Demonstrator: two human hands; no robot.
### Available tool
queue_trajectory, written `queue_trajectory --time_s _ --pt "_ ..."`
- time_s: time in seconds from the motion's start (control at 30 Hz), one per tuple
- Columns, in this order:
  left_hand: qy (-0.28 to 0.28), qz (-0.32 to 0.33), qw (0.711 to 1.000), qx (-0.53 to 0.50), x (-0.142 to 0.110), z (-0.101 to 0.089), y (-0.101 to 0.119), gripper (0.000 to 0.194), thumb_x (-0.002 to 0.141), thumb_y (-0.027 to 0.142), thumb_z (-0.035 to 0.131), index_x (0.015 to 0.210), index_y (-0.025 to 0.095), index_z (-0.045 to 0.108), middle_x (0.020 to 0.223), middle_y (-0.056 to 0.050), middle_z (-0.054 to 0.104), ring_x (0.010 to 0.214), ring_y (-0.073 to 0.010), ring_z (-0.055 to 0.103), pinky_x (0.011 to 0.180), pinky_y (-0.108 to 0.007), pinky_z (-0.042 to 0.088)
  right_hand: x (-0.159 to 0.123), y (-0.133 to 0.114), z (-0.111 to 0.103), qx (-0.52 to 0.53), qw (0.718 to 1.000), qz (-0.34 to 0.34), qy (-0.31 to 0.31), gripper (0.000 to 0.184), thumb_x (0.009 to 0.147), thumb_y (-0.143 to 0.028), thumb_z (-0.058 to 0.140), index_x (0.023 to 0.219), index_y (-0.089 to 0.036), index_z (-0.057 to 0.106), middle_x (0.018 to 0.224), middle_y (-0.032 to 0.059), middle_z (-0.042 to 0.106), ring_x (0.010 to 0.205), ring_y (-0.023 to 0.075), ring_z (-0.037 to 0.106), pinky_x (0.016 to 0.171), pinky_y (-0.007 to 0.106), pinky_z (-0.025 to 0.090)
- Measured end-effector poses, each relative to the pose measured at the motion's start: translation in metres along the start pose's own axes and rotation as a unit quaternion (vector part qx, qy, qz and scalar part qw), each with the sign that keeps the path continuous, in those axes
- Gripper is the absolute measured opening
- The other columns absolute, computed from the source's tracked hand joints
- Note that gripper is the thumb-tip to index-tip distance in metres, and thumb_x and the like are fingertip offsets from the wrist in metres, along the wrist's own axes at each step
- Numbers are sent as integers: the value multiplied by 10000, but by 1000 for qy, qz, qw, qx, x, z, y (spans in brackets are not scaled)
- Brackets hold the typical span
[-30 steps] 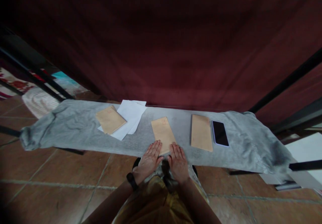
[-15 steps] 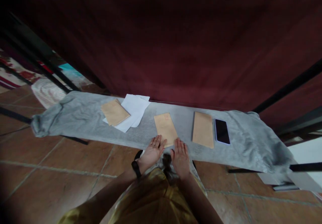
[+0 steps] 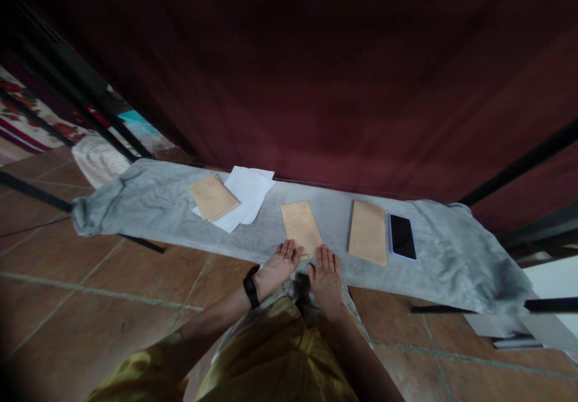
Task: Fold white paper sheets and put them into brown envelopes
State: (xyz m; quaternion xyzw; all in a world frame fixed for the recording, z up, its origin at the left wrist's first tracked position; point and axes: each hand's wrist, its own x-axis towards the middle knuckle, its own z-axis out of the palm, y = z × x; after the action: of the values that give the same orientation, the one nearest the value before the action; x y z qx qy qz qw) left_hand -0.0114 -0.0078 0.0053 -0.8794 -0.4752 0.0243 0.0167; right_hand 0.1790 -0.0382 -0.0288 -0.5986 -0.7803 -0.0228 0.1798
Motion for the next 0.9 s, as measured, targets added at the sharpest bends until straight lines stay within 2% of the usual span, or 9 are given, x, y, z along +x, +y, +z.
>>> queue_trajectory --time_s 0.13,0.37,0.47,0.57,0.63,0.7,0.73,0.83,0.9 --pt "5 -7 1000 3 2 0 -2 576 905 4 382 1466 111 456 1492 -255 518 1422 -311 485 1145 -529 419 8 -7 -7 14 1000 -1 -10 475 1037 -247 388 1475 -106 506 1542 176 500 1439 301 437 1193 500 306" --pt "26 -25 999 -16 -4 -6 -5 559 921 23 389 1458 144 482 1519 -196 519 1437 -284 469 1113 -453 477 34 -17 -29 18 995 8 -101 471 984 -114 419 1425 -164 575 1506 139 552 1354 259 537 1118 403 403" --pt "72 -36 994 -80 -8 -14 -5 571 954 58 369 1511 167 427 1570 -164 469 1448 -265 457 1122 -430 475 43 -14 -42 30 994 7 -109 461 949 -71 445 1355 -179 635 1401 129 644 1252 247 617 1055 352 453" --pt "175 -89 961 -193 -9 -20 -8 580 1023 215 373 1596 238 282 1662 -130 318 1472 -268 421 1138 -454 463 49 -5 -51 96 992 48 -65 431 957 -96 450 1311 -217 663 1301 108 708 1109 227 689 950 311 501" --pt "234 -148 913 -300 -7 -21 -11 604 1037 344 399 1611 243 242 1677 -128 280 1491 -282 390 1162 -479 437 52 2 -54 185 976 118 -9 362 979 -167 447 1229 -222 702 1182 101 755 989 228 722 858 304 523" --pt "239 -208 845 -430 -1 -19 -12 628 1017 420 452 1586 195 308 1618 -164 392 1460 -296 438 1175 -488 419 54 6 -55 316 925 205 49 299 986 -300 470 1052 -202 745 975 89 782 848 231 728 770 305 533" --pt "222 -236 802 -502 2 -18 -12 636 1002 442 484 1560 169 354 1561 -184 472 1419 -300 493 1163 -486 432 54 6 -54 393 883 246 73 310 970 -384 499 956 -196 745 879 77 774 790 229 719 740 306 537" --pt "147 -280 642 -698 13 -12 -5 661 951 475 582 1504 150 423 1374 -203 642 1219 -284 662 1034 -448 540 49 -3 -49 605 716 335 93 385 821 -582 655 809 -201 705 772 42 747 729 219 700 715 316 562" --pt "120 -269 562 -773 19 -9 4 673 904 452 654 1479 174 439 1264 -173 707 1105 -257 712 928 -401 588 39 -13 -43 687 620 373 67 416 696 -593 771 832 -206 702 819 41 762 754 221 707 735 330 577"
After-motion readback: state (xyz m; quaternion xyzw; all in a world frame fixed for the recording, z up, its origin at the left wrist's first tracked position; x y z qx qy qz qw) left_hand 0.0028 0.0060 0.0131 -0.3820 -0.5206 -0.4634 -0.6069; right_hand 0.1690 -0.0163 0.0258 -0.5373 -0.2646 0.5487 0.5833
